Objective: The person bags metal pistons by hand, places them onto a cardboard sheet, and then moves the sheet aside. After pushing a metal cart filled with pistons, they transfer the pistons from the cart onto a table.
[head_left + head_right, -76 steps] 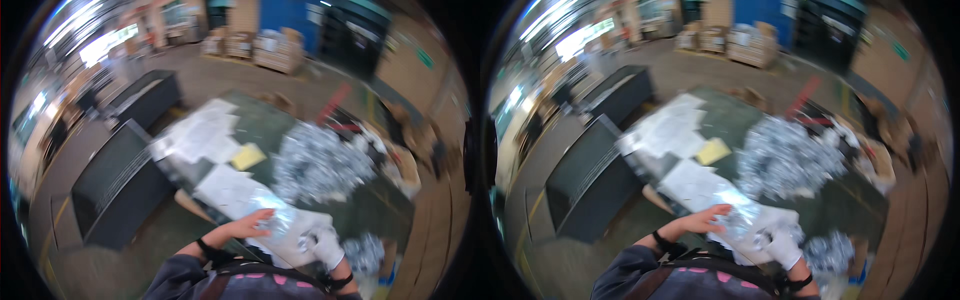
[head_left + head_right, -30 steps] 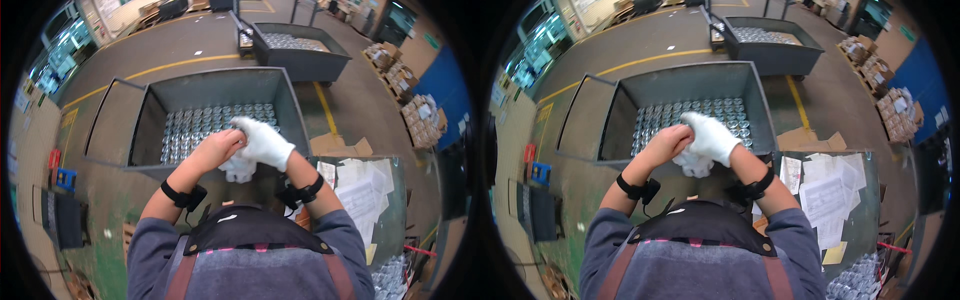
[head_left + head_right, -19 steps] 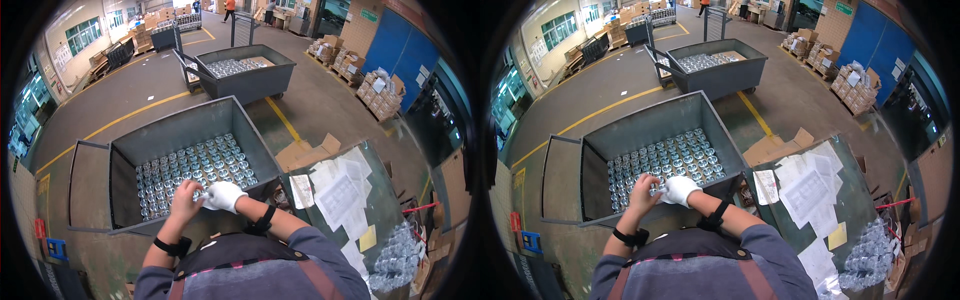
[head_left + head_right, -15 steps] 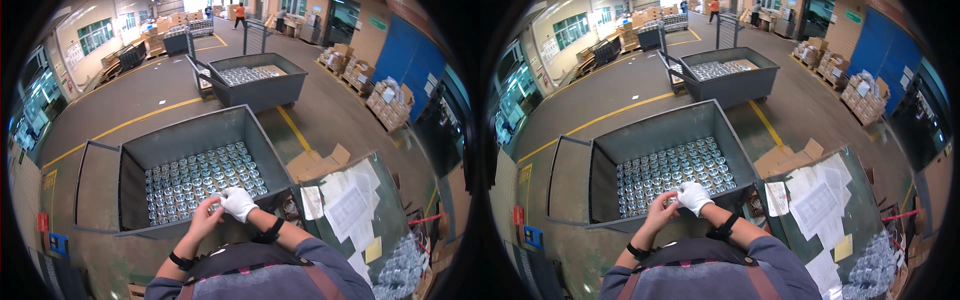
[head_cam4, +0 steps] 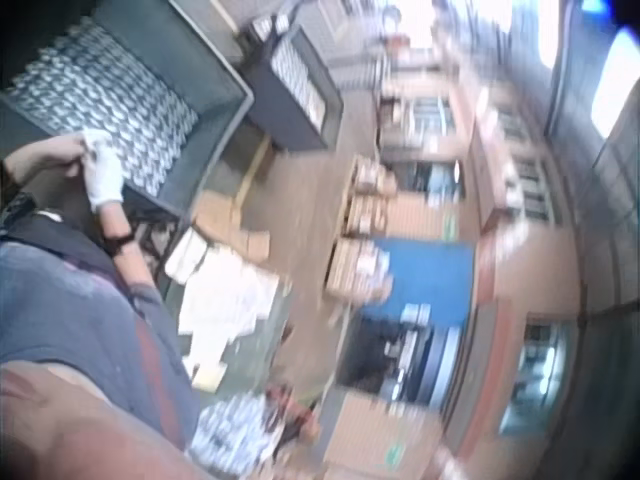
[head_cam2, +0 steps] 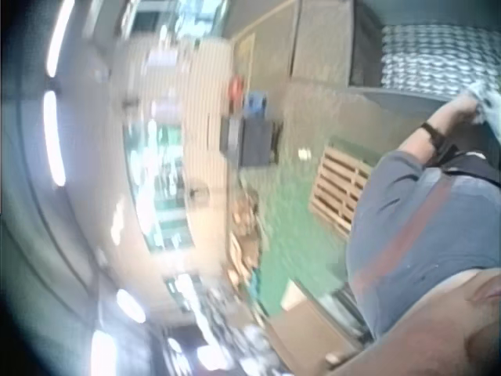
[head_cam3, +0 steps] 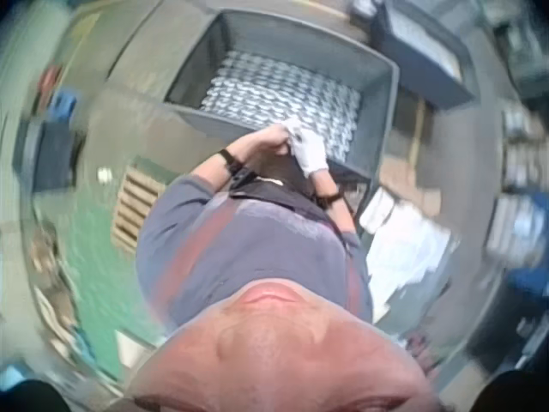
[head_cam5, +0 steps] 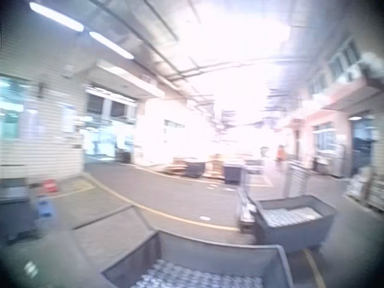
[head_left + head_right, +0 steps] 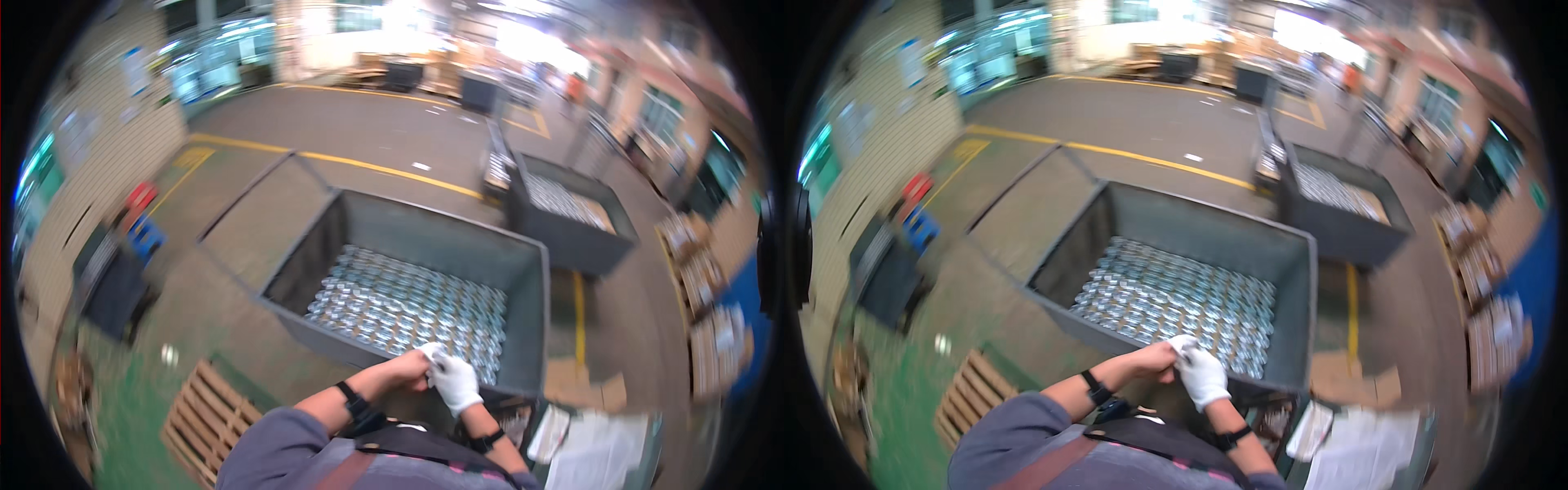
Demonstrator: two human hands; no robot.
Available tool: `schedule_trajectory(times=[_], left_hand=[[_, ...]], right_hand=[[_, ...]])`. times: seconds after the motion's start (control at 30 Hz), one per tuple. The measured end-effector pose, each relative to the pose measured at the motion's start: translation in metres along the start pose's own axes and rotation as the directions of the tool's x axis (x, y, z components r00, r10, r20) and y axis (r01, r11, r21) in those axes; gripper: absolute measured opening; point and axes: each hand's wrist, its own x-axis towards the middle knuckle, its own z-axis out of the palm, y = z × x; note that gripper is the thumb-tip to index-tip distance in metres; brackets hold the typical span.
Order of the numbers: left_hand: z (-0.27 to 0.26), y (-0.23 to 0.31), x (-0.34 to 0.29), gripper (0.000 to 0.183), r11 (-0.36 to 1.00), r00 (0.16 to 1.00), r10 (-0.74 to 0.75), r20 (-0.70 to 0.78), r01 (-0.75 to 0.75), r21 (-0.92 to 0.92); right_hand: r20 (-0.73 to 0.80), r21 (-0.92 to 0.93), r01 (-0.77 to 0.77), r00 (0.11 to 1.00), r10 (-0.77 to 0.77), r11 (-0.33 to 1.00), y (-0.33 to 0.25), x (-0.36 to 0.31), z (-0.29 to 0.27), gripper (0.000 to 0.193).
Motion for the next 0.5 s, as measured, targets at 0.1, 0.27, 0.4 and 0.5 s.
schedule_trajectory(times=[0.1,0.27,0.4,0.5], left_hand=[[-0.006,-0.026,0.048,0.022,0.570,0.940,-0.147,-0.307,-0.173,-0.803],[0.005,-0.042,0.057,0.013,0.346,0.878,-0.165,-0.450,-0.375,-0.860],[-0.002,-0.026,0.013,0.033,0.492,0.972,0.195,0.128,0.016,-0.871],[-0.028,-0.027,0.005,0.034,0.436,0.936,0.350,-0.023,-0.185,-0.881]], right_hand=[[-0.026,0.082,0.038,0.999,-0.036,0.996,-0.002,-0.010,0.005,0.018],[-0.250,0.297,0.179,0.963,-0.105,0.938,-0.012,0.006,0.022,0.006],[-0.188,0.372,0.242,0.965,-0.183,0.896,-0.028,-0.004,0.014,0.008],[0.344,0.632,-0.187,0.937,-0.057,0.752,-0.029,-0.014,0.020,0.004]])
